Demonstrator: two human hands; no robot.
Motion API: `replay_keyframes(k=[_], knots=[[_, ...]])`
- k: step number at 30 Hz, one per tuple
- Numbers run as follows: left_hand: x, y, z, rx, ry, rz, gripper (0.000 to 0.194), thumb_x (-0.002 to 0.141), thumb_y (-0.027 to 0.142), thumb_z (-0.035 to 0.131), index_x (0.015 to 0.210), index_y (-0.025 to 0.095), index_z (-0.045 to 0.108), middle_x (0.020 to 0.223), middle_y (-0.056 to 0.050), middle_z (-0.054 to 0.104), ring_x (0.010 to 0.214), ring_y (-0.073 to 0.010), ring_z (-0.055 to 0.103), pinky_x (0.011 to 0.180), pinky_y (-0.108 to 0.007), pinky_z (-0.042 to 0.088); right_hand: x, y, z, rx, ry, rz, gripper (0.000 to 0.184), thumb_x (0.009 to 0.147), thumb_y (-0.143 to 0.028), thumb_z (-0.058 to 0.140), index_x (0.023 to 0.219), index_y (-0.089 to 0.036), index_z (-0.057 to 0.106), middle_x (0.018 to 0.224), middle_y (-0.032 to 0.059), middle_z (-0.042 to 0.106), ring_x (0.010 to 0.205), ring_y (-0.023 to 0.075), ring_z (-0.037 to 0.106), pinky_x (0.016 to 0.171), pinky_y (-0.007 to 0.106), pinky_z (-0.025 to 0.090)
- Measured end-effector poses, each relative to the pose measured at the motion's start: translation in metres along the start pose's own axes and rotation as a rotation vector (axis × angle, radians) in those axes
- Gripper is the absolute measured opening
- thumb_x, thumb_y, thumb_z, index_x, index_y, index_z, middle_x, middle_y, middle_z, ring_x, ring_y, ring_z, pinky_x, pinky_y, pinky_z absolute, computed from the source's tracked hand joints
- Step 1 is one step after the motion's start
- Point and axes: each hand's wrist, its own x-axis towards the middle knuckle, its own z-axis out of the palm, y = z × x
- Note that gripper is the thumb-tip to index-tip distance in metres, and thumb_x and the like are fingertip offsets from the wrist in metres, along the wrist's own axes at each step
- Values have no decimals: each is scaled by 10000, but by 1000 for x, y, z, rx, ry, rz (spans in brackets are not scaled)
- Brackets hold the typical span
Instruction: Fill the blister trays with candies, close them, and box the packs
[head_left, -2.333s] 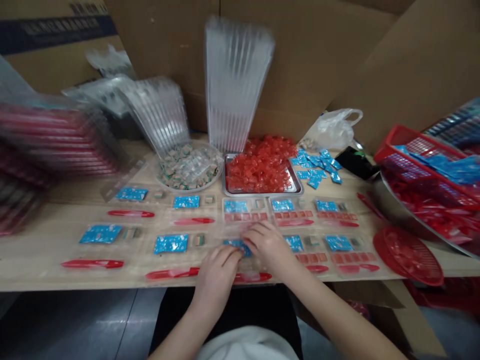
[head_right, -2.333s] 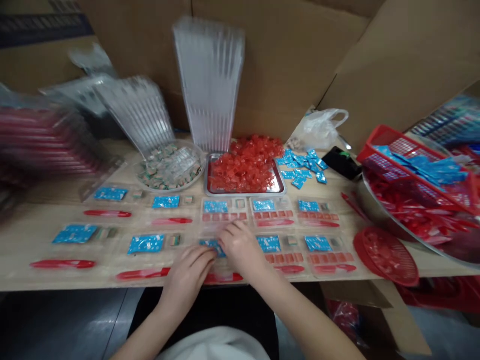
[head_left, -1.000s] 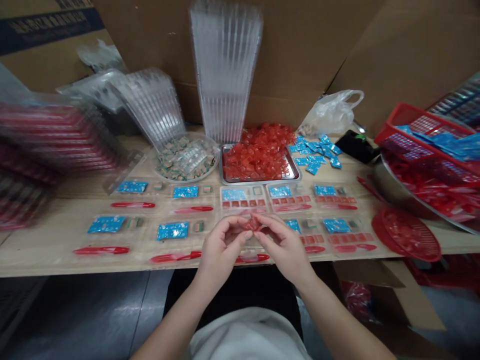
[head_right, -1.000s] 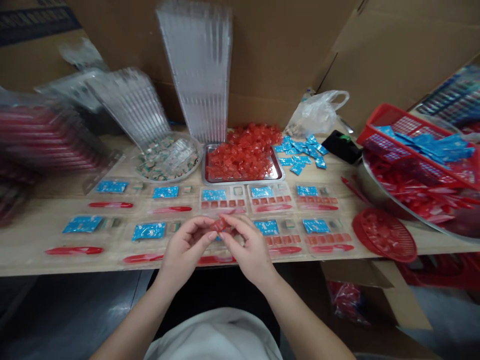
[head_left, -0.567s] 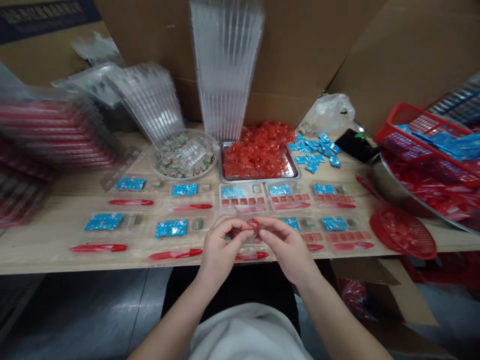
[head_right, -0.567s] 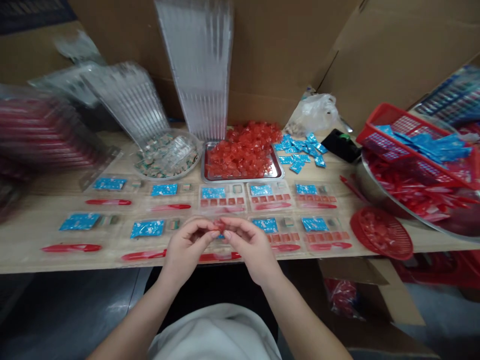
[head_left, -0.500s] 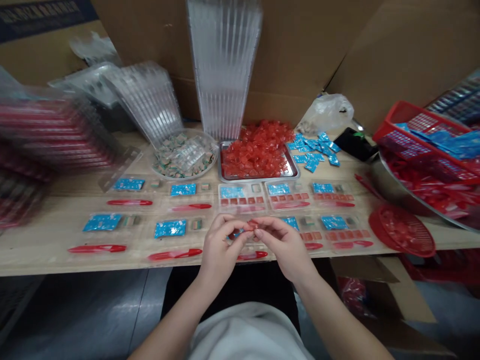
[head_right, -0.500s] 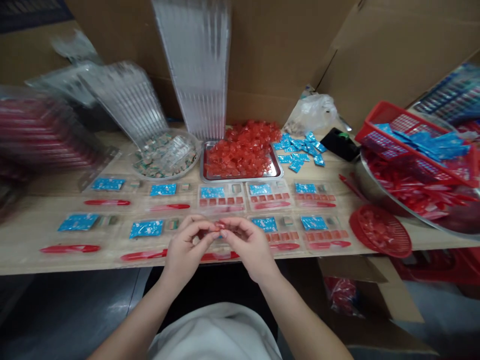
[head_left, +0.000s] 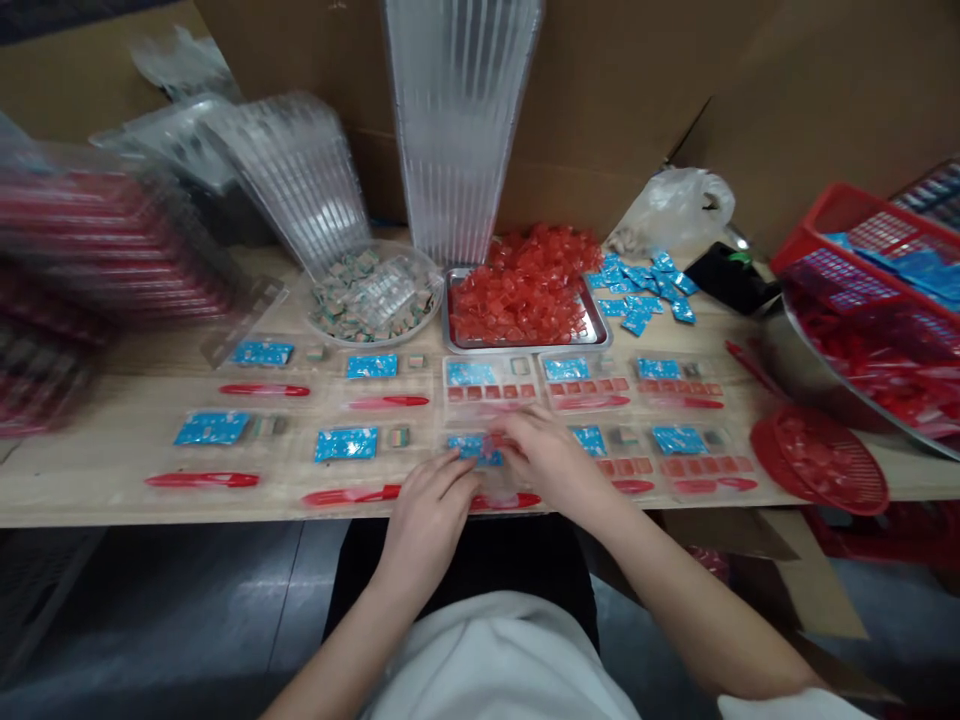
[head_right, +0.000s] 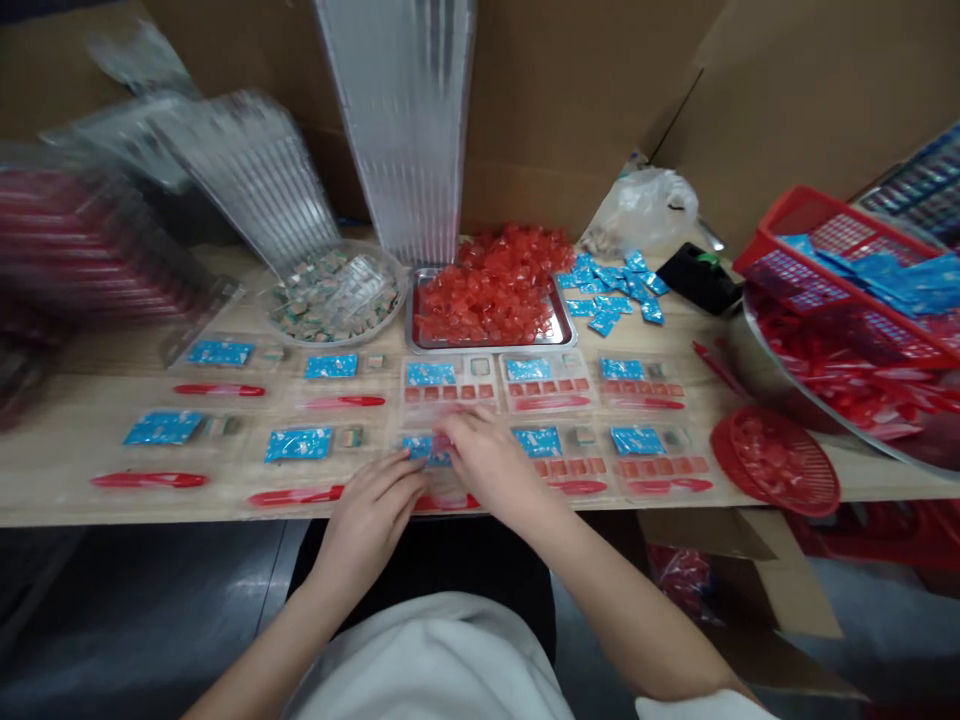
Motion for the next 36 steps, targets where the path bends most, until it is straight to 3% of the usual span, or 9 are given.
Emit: replay_keyframes(k=[6,10,15,18,21,25,28,31,36], knots=[[2,1,2,3,3,-1,200,865,138,511,1001,205,642,1130,-38,660,1117,-245,555,924,-415,450,2,-4,4,-101,-53,-90,158,810,-60,530,864,-165,635,832,61,674,841,200,561,792,355,476],[2,1,3,6,-12,-10,190,863,134,511,982,204,643,1113,-39,661,1112,-248,554,923,-419,448,-1,-5,9,-93,-74,-35,186,794,-135,608,974,-178,629,878,54,690,892,208,579,840,371,465],[3,2,4,-7,0,-12,192,854,118,513,963,203,645,1067,-51,661,1074,-253,566,883,-422,478,-2,-5,12,-163,-67,-14,137,786,-142,614,914,-185,639,877,67,694,921,238,583,833,395,459],[5,3,4,-19,33,-2,240,848,97,503,1016,205,636,1088,-70,637,1046,-247,569,869,-425,493,14,18,-9,-72,4,44,183,798,-215,613,981,-209,621,949,49,677,918,206,590,799,331,470],[7,6,2,-66,76,2,283,861,93,471,1074,206,619,1059,-85,616,1011,-225,568,838,-396,511,54,54,-28,-214,144,231,125,836,-185,535,924,-183,624,934,67,648,860,186,589,771,295,450],[6,7,-4,-164,100,-23,277,863,87,455,1043,211,626,972,-67,615,917,-193,578,784,-353,519,109,92,-21,-430,30,327,39,774,-162,597,806,-150,618,874,96,619,884,218,566,792,312,418],[7,3,-11,-274,131,-69,279,857,76,463,1021,223,634,969,-59,621,925,-180,578,796,-329,507,120,102,-10,-430,11,333,13,755,-159,612,755,-148,606,834,87,606,839,209,569,763,313,427],[24,-4,-18,-488,168,-234,225,858,128,500,997,232,643,975,-55,636,941,-174,591,835,-327,492,104,87,-12,-296,129,326,47,767,-195,608,738,-164,587,779,47,596,757,178,571,703,293,443],[87,-4,-18,-1214,243,-581,290,807,258,602,1091,201,597,1124,-85,638,989,-185,618,845,-330,505,60,19,-22,134,250,197,75,812,-254,585,772,-191,582,730,9,601,645,132,559,593,253,455]])
